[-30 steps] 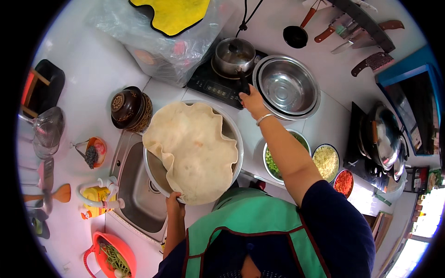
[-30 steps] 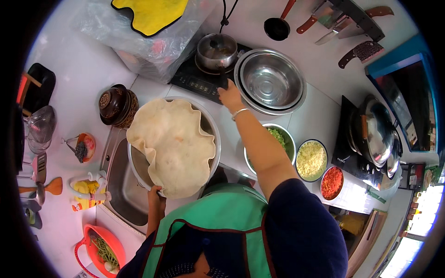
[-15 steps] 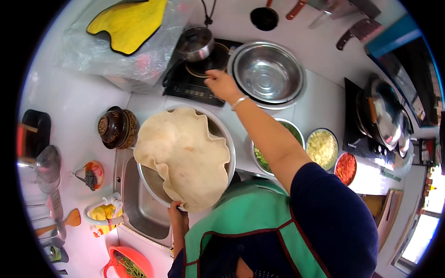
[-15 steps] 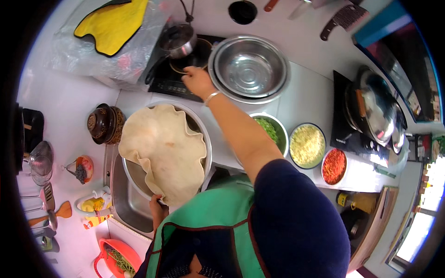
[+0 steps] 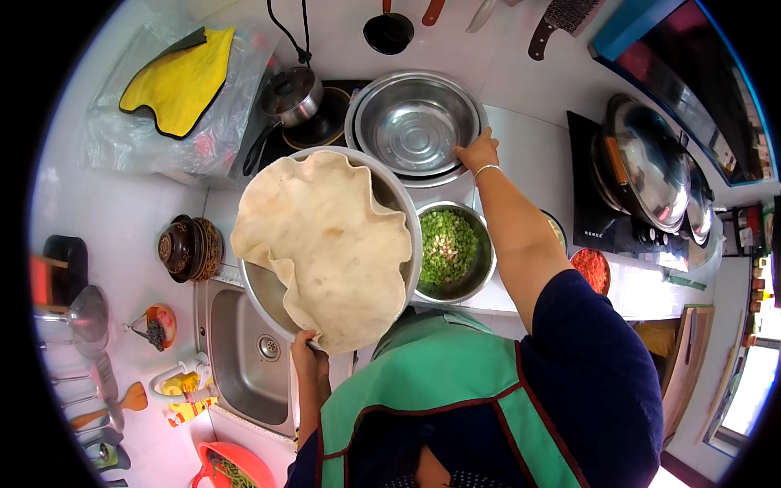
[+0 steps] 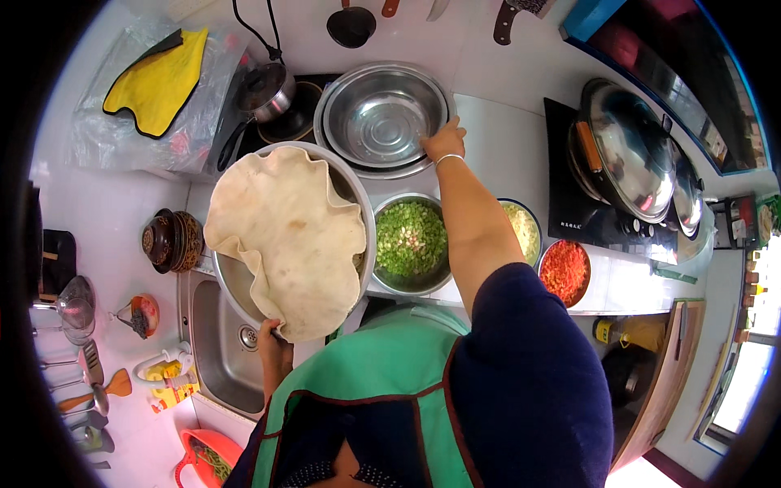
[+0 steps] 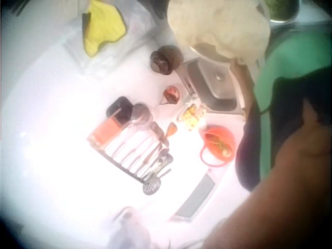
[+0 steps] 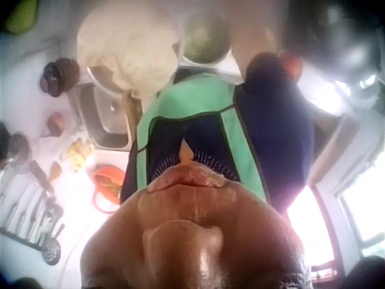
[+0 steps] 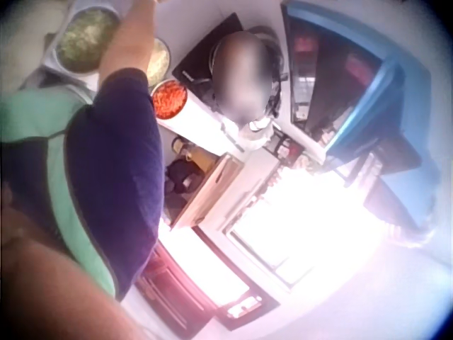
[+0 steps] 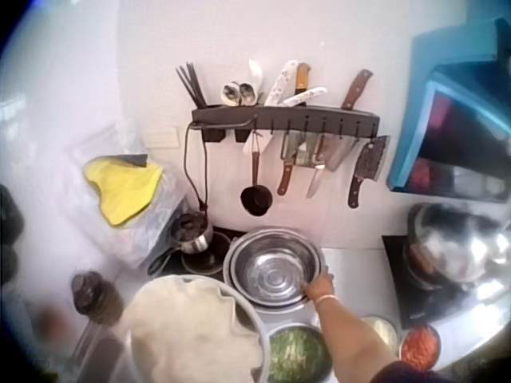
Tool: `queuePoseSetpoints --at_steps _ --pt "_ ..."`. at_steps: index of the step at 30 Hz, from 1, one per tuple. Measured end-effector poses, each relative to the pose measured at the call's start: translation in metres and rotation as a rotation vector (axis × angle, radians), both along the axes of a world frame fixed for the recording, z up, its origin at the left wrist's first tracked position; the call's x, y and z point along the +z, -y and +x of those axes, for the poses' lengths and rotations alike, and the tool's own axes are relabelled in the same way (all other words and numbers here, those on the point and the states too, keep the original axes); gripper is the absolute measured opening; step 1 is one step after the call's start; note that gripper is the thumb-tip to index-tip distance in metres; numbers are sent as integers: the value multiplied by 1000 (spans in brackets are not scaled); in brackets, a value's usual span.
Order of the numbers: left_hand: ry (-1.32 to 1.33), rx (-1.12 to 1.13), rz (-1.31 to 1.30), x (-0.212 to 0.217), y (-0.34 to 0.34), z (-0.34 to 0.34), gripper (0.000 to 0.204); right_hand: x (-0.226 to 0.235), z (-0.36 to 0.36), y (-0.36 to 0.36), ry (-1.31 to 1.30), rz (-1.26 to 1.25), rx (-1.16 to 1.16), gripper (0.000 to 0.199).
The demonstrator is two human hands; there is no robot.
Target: The person cuts a stack of flat dough sheets into thin strips using a knife on a wooden cutting board. They gather the cut noodles, place them into a metal bowl, and then wipe the cutting board clean with a cloth.
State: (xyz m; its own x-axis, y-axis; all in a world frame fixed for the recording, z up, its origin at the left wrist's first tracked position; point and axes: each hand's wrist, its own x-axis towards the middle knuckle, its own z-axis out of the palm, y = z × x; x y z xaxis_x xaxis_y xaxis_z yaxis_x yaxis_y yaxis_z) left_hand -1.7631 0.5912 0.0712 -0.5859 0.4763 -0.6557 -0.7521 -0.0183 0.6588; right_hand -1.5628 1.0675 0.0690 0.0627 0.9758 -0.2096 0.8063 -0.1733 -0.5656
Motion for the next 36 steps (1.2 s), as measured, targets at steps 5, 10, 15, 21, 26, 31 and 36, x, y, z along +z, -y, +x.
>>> queuePoseSetpoints --at_steps 5,10,15,21,26,31,36 --pt "-16 14 0 -2 -13 -3 33 -12 0 -22 29 -2 8 84" --pt "-16 7 -31 2 -22 -12 37 -10 14 -52 132 -28 108 55" --pt "-39 -6 1 -2 -31 -24 40 -22 28 -67 322 183 134 43" --pt "-24 17 9 -3 -33 -33 38 0 9 -53 497 89 300 39" --pt "-19 20 21 -11 -33 -33 36 -38 5 -69 586 147 177 35" --pt "-44 63 10 -19 -21 -28 43 -4 -8 -64 162 10 42 27" --pt "-54 8 7 -17 -34 -36 46 32 23 -86 -915 -124 23 13"
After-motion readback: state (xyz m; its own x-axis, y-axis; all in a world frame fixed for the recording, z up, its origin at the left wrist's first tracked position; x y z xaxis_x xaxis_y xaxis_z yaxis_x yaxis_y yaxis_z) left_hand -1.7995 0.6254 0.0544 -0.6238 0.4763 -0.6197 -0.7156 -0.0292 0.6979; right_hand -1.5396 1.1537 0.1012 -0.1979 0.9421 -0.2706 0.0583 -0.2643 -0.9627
